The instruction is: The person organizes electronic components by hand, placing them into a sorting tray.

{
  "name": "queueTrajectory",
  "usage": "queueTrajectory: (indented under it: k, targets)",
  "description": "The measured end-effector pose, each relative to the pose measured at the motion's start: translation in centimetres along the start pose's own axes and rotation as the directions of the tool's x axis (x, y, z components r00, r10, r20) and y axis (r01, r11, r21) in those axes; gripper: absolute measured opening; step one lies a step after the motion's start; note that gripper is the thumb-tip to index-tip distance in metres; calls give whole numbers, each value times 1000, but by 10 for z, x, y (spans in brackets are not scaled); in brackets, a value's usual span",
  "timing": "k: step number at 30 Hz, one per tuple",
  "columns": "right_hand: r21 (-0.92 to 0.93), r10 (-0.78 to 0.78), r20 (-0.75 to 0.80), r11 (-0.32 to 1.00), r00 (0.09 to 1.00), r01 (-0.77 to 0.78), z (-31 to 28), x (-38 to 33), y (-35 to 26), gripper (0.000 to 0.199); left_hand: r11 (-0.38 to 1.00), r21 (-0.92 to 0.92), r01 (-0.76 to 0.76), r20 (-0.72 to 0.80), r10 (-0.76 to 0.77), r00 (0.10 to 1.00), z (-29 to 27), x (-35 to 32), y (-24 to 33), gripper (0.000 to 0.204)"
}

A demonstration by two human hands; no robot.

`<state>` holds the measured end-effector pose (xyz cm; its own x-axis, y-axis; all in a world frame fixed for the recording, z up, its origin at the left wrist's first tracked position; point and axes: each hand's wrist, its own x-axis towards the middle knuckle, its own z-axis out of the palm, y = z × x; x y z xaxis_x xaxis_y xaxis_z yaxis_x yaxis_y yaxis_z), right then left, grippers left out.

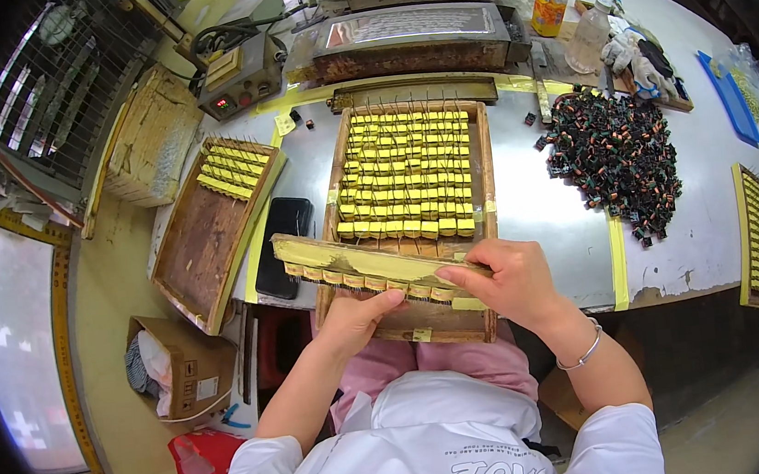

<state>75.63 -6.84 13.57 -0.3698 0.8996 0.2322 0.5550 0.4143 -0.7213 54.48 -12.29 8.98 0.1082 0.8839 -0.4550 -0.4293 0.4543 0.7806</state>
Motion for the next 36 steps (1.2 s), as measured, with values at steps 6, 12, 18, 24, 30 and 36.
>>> queueTrajectory:
  k: [6,12,18,24,30,36]
  targets:
    - [1,-59,-21,998,998,59,3,1,-4,26,981,157,117,63,-128,990,12,-3,2,41]
    - [-30,-114,-52,993,992,113,6,0,-2,26,978,177,109,41,-118,992,19,-3,6,40]
    - [-16,-149,-75,989,986,148,2,2,2,25,969,222,106,2,-110,994,14,-2,9,40]
    - [-69,-146,-84,988,986,140,-15,2,8,25,990,142,-15,-16,17,1000,7,7,25,33]
    - [238,111,-28,966,993,-101,-50,34,25,24,999,19,-47,5,47,999,19,31,37,37]
    - [-198,273,-100,937,957,-288,-81,117,95,24,985,149,-88,23,86,996,20,57,53,34]
